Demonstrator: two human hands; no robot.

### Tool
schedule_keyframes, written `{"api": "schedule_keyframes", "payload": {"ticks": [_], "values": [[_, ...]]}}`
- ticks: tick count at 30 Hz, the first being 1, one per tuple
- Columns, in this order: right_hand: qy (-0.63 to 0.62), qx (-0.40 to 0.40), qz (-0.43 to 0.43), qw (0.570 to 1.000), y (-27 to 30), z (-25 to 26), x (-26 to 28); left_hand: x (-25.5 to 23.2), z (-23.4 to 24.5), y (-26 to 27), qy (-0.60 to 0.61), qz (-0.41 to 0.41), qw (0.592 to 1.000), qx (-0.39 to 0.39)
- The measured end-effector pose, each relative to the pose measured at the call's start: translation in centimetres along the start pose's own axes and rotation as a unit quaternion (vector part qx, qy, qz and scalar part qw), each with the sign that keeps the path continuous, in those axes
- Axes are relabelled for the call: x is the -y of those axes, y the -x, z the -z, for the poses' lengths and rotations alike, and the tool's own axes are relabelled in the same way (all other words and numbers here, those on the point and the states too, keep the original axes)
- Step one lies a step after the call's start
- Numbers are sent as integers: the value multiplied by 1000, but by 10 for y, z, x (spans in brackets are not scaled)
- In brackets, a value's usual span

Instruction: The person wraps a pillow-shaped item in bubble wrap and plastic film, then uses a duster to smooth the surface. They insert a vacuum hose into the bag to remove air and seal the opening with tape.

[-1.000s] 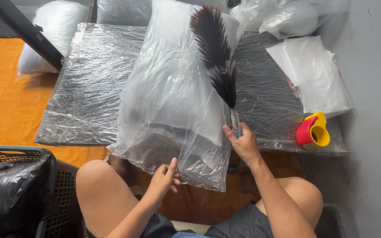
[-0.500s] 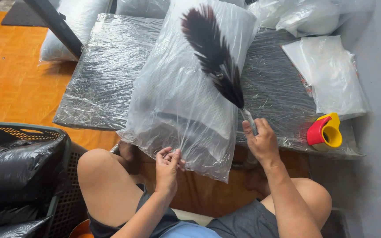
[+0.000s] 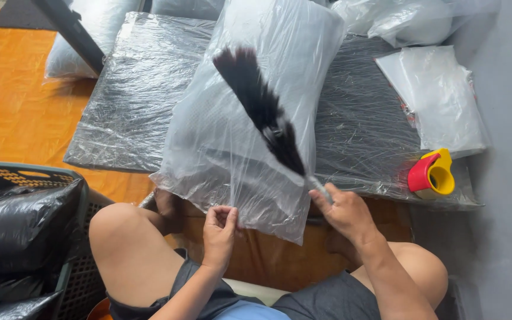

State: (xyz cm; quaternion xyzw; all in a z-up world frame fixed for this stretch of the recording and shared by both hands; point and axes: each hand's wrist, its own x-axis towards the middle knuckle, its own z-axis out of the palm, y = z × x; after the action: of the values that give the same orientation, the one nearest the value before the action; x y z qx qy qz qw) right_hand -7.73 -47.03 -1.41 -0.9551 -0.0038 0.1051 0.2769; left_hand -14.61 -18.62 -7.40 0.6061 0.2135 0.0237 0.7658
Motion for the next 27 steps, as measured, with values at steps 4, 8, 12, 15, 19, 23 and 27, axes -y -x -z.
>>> {"api": "schedule_keyframes", "payload": {"ticks": [4,8,12,15,19,23,27], "values": [[126,100,109,981,5,-17,-1,11,11,-13,-51,-12,998,-35],[-55,80,40,995,-1,5,12,-8,17,-13,-67,4,997,-48],[-92,-28,-81,992,-43,15,-19,-10,26,-12,-66,-6,998,-18],[-60,-191,-142,970,-60,3,-38,-15,27,-9,-91,6,996,-7],[-39,-182,29,982,-45,-2,-11,-16,30,-12,-140,5,990,9],[21,-137,41,990,-54,-9,-11,-39,27,-9,-323,22,946,29],[-17,-213,-75,974,-65,7,-28,-64,31,-11,-477,14,876,70]]}}
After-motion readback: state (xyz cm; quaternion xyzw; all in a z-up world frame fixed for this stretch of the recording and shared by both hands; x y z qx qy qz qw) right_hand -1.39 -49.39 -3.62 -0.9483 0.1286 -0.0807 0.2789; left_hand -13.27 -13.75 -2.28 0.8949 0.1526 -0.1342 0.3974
